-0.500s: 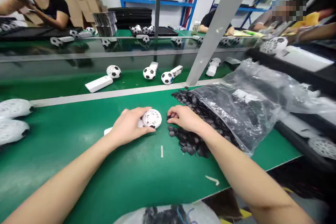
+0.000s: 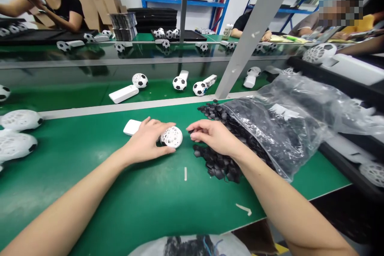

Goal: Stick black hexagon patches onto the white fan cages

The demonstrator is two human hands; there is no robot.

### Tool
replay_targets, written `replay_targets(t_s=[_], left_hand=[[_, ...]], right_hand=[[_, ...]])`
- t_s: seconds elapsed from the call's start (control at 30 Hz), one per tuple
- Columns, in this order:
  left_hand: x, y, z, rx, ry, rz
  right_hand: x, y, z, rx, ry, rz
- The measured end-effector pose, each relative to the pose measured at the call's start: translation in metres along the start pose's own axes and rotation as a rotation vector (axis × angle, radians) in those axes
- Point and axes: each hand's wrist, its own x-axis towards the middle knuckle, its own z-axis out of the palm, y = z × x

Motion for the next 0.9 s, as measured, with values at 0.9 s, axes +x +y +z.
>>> replay_targets(t_s=[0.9], left_hand=[[0.001,-0.011,-0.001,-0.156,0.030,-0.039]], right_hand=[[0.010,-0.003,0.028,-0.167,0.003,-0.336]])
